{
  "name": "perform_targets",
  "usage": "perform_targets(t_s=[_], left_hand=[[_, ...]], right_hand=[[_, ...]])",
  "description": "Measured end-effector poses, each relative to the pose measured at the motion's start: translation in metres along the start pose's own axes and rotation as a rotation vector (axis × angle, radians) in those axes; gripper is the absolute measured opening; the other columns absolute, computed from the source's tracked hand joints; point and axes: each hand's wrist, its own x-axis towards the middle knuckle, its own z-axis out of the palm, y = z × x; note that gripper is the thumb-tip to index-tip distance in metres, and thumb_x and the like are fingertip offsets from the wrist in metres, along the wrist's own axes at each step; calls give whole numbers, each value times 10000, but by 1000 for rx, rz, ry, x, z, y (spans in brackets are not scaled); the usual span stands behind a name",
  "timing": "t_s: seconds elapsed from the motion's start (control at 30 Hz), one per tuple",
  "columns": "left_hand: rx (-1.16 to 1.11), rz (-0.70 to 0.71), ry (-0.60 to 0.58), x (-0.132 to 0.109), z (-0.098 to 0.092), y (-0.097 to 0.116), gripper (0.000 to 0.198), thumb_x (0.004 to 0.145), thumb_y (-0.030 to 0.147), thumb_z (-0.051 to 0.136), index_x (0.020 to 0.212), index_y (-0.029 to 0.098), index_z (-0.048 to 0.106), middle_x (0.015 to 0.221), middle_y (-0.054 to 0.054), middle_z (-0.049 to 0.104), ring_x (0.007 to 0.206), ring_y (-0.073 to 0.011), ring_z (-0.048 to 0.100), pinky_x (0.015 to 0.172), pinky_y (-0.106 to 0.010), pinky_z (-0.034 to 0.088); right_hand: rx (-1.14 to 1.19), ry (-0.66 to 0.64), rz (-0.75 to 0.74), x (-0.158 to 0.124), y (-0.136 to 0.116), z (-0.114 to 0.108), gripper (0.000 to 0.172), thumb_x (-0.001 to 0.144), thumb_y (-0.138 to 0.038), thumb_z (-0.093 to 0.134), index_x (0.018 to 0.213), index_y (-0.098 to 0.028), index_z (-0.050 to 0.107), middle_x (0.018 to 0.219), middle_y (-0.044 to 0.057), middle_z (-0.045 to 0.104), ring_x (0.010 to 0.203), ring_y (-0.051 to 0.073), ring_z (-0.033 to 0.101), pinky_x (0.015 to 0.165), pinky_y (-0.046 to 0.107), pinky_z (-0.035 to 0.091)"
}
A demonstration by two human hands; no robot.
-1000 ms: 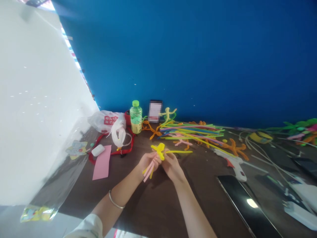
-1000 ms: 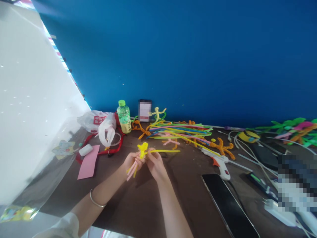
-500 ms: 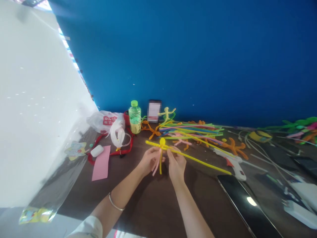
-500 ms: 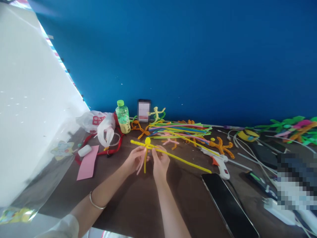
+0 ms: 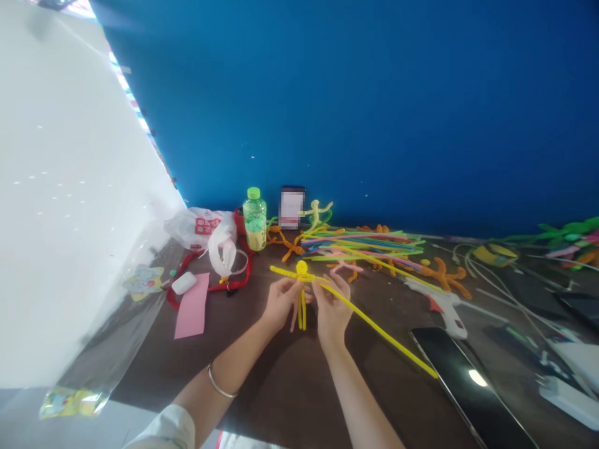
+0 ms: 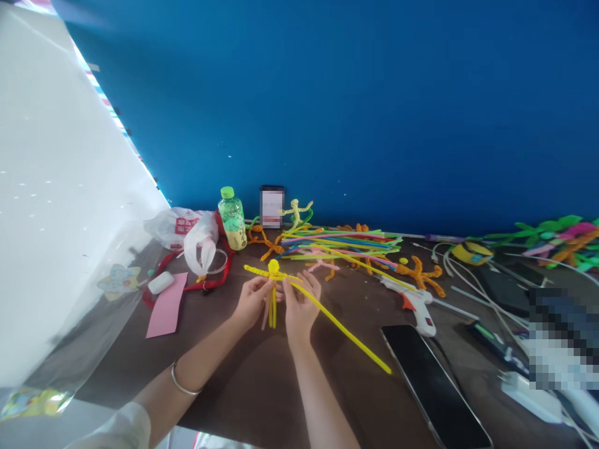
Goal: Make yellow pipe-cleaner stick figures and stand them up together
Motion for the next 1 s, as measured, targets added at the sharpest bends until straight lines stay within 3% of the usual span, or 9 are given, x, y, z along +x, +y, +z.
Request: perform_targets(t_s=[0.1, 0.17, 0.33, 0.53, 0.73, 0.87, 1.0], left_hand=[[-52, -35, -11, -1, 2, 1, 282, 625, 342, 687, 743, 115, 568, 641, -24, 615, 500, -111, 571, 520, -241, 452], [-67, -55, -19, -1, 3, 2, 283, 619, 338, 692, 730, 118, 554, 630, -15, 601, 484, -96, 553, 502, -227, 437], [-113, -59, -71, 0, 4, 3, 265, 631, 316, 690, 684, 106, 537, 604, 2, 553, 426, -21, 429, 433, -168, 336], [-136, -43, -64, 2, 3, 4, 308, 672, 363, 654, 653, 121, 465, 557, 39, 477, 380, 18, 271, 379, -146, 200], [-94, -40, -33, 2, 4, 6, 335, 659, 388, 655, 637, 135, 436, 529, 58, 454, 354, 26, 230, 360, -141, 182], [-79, -40, -15, 2, 4, 6, 334, 642, 398, 664, 652, 135, 458, 516, 68, 437, 350, 26, 227, 353, -139, 182], [-87, -22, -4, 4, 1, 4, 312, 635, 380, 674, 682, 135, 487, 518, 67, 450, 350, 25, 249, 350, -135, 169]], right_hand=[[72, 38, 97, -1, 4, 1, 449, 604, -269, 714, 1013, -193, 546, 929, 38, 613, 837, 178, 602, 764, 334, 491], [147, 25, 189, -2, 4, 3, 372, 600, -259, 719, 938, -185, 580, 868, 21, 629, 803, 173, 607, 754, 334, 493], [344, -124, 403, -3, -2, 6, 167, 616, -269, 709, 705, -159, 619, 754, 28, 641, 716, 181, 612, 703, 358, 497], [239, -107, 217, -4, 0, 7, 184, 640, -256, 695, 774, -166, 609, 796, 31, 635, 761, 172, 597, 762, 359, 468], [249, -178, 202, -3, 6, 6, 203, 666, -265, 670, 825, -178, 580, 843, 37, 628, 799, 171, 597, 791, 359, 453], [237, -127, 183, -1, 14, 3, 272, 636, -242, 696, 846, -210, 526, 745, -19, 612, 693, 133, 592, 744, 328, 463], [219, -150, 181, 0, 17, 2, 264, 647, -246, 690, 864, -199, 549, 820, 8, 621, 751, 148, 599, 784, 343, 454]])
